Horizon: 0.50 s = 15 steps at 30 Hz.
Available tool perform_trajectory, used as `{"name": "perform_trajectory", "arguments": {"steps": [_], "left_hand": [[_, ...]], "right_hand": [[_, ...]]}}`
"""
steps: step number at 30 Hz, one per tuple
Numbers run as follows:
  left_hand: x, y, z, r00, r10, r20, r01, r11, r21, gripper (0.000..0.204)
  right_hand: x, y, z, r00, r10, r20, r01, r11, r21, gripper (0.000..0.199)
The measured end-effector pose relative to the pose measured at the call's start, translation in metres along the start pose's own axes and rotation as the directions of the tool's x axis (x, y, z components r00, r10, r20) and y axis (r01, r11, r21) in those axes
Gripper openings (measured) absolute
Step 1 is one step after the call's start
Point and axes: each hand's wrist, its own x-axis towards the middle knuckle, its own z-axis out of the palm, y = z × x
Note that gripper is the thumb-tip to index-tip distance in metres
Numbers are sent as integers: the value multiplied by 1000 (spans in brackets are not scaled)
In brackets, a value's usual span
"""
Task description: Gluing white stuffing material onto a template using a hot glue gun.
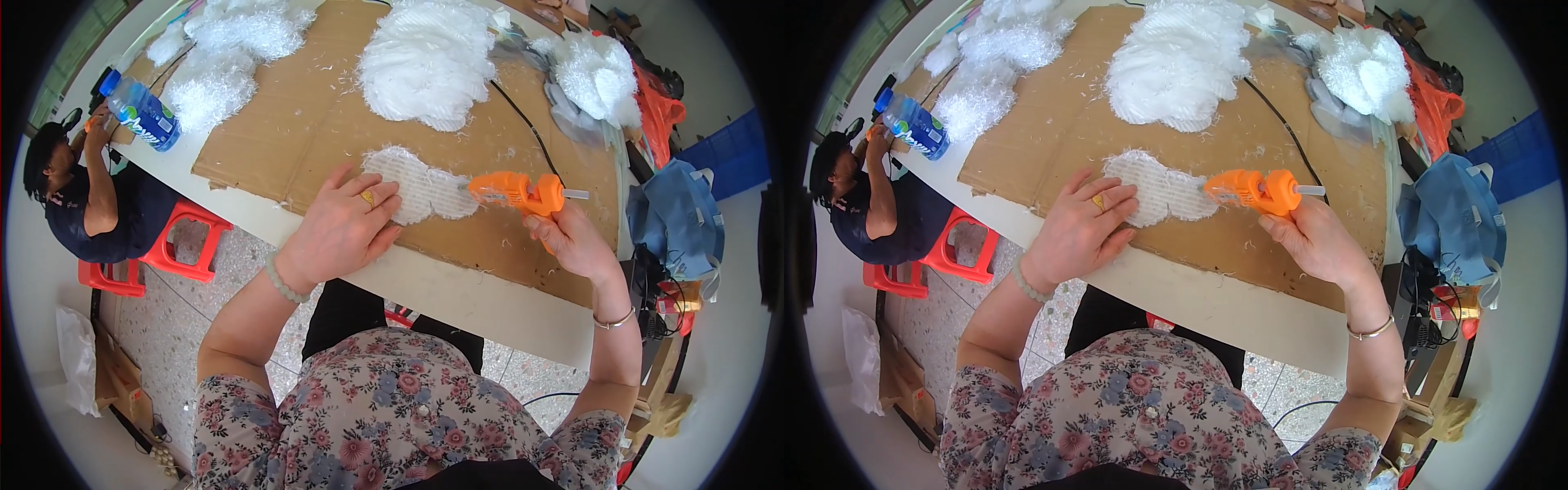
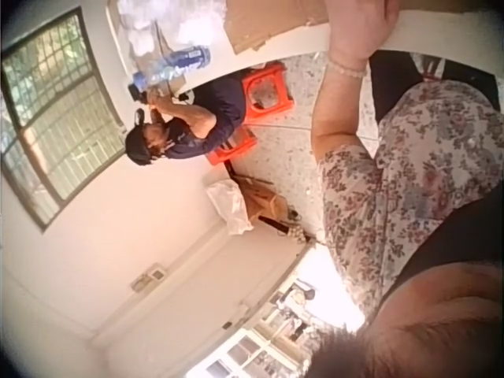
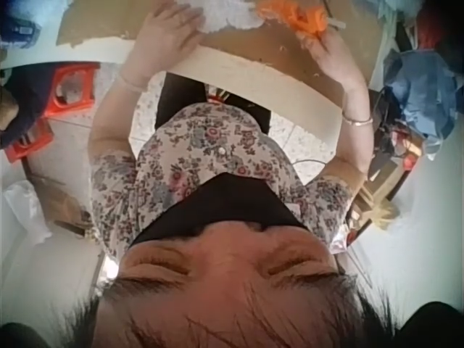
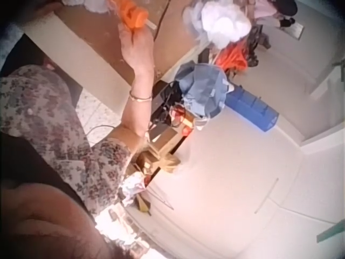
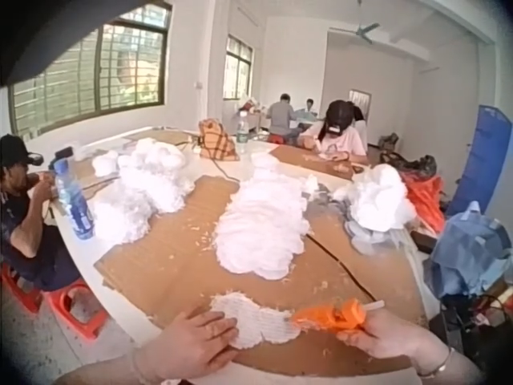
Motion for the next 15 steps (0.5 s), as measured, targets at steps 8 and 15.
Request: {"name": "perform_trajectory", "arguments": {"steps": [8,15], "left_hand": [[0,1,-2,999,-13,33,14,1000,-17,31],[1,0,-1,1000,2,22,-2,1000,-16,28]], "right_hand": [[22,-14,8,994,-110,23,110,994,-26,19],[37,-22,16,988,-152,-18,151,988,-25,22]]}}
